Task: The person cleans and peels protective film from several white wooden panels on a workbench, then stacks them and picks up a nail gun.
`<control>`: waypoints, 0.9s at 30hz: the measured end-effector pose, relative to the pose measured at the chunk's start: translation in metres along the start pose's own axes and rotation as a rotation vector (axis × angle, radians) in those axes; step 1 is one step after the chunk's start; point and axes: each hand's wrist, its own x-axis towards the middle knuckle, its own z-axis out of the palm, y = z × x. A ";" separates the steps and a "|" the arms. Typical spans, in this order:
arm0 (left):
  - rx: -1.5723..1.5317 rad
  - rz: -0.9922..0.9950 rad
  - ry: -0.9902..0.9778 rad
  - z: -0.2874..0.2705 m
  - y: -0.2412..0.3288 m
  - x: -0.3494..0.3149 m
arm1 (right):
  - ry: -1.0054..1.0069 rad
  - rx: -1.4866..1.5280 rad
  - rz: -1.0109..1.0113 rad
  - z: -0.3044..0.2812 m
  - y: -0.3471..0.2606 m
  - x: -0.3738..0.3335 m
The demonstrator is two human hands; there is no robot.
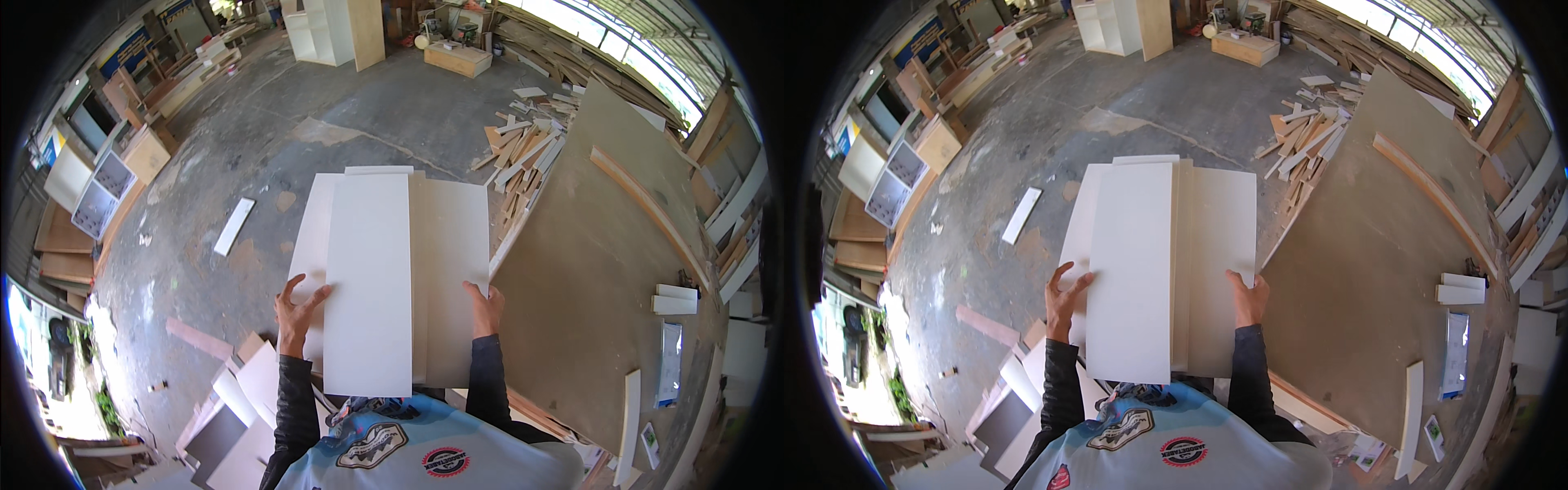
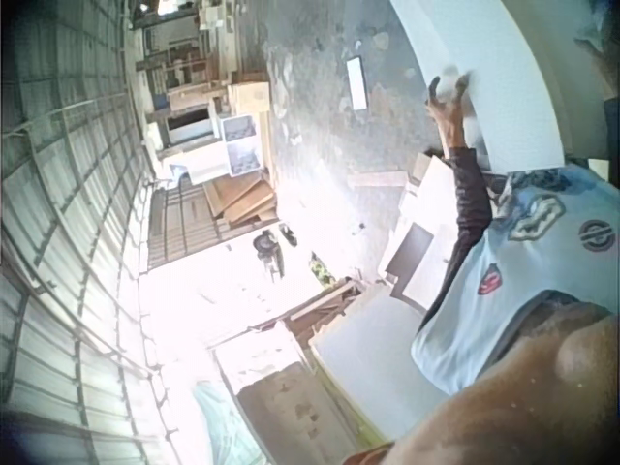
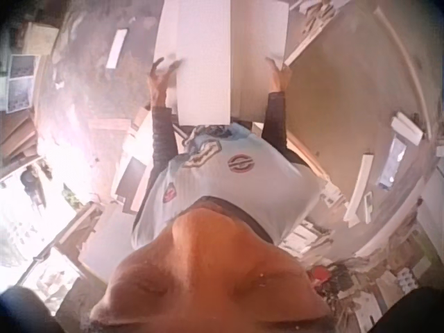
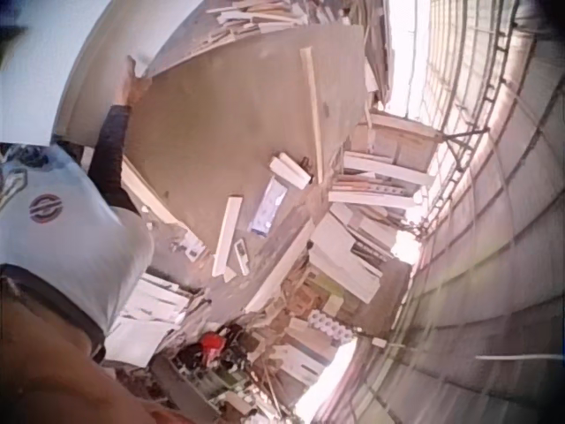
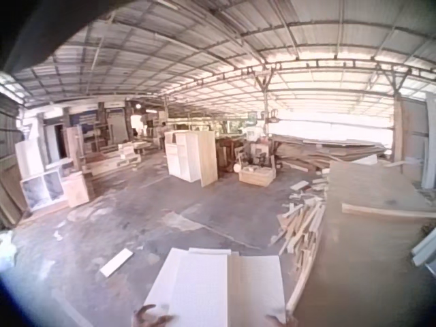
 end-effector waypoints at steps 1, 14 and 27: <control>0.019 0.028 -0.006 0.007 0.000 0.030 | 0.025 -0.019 -0.007 0.015 -0.005 0.020; -0.130 0.074 -0.323 0.115 0.065 0.334 | 0.279 -0.066 -0.013 0.147 -0.052 0.179; -0.003 0.478 -0.908 0.350 0.191 0.550 | 0.873 -0.216 0.143 0.156 -0.032 0.348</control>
